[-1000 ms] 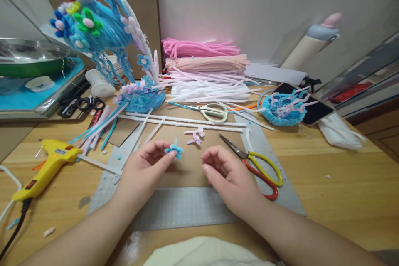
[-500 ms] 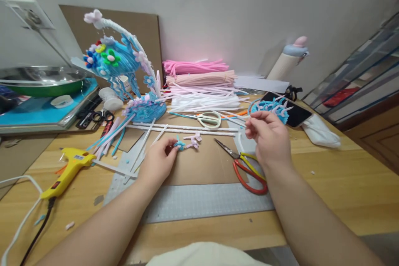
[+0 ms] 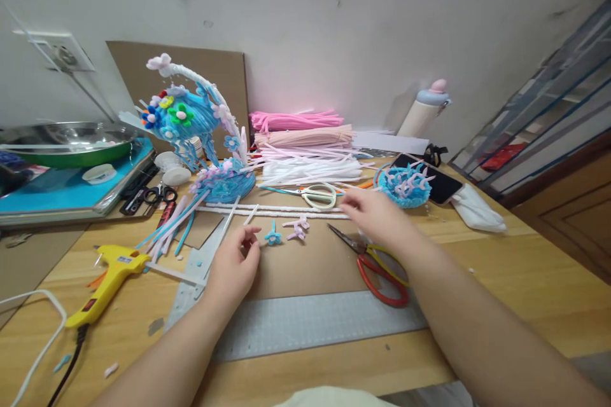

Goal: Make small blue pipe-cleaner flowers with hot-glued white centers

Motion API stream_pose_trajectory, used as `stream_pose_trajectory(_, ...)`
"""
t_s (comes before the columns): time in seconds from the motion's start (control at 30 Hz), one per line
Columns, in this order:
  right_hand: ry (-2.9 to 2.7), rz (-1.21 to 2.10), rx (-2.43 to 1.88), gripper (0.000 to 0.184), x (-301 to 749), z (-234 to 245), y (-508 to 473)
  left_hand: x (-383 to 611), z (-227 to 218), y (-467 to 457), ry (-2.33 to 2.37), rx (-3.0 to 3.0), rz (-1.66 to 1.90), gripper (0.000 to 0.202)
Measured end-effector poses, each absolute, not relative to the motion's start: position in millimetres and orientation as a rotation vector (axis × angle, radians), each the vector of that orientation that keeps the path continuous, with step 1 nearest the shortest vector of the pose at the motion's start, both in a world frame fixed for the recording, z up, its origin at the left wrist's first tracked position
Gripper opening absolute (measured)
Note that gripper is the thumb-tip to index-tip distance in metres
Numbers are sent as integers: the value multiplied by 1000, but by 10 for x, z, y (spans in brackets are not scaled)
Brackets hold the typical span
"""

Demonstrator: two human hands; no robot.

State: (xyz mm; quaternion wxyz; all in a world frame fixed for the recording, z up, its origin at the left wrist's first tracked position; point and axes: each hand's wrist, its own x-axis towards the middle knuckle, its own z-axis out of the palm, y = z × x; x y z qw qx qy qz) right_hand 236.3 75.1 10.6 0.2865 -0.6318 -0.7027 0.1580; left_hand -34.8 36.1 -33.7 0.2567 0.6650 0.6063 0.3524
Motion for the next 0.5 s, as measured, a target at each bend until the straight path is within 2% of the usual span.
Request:
stream_pose_trajectory(0.07, -1756, 256, -1789, 14, 2706, 127, 914, -348, -315, 333, 1624, 1811, 954, 25)
stream_pose_trajectory(0.13, -1610, 112, -1873, 29, 3001, 95, 1034, -343, -278, 298, 1595, 1822, 952, 25)
stream_pose_trajectory(0.2, -1575, 40, -1914, 36, 3175, 31, 1091, -337, -240, 258, 1556, 1839, 939, 24)
stream_pose_trajectory(0.5, -1903, -11, -1922, 26, 2938, -222, 1237, -315, -259, 144, 1445, 1919, 845, 20)
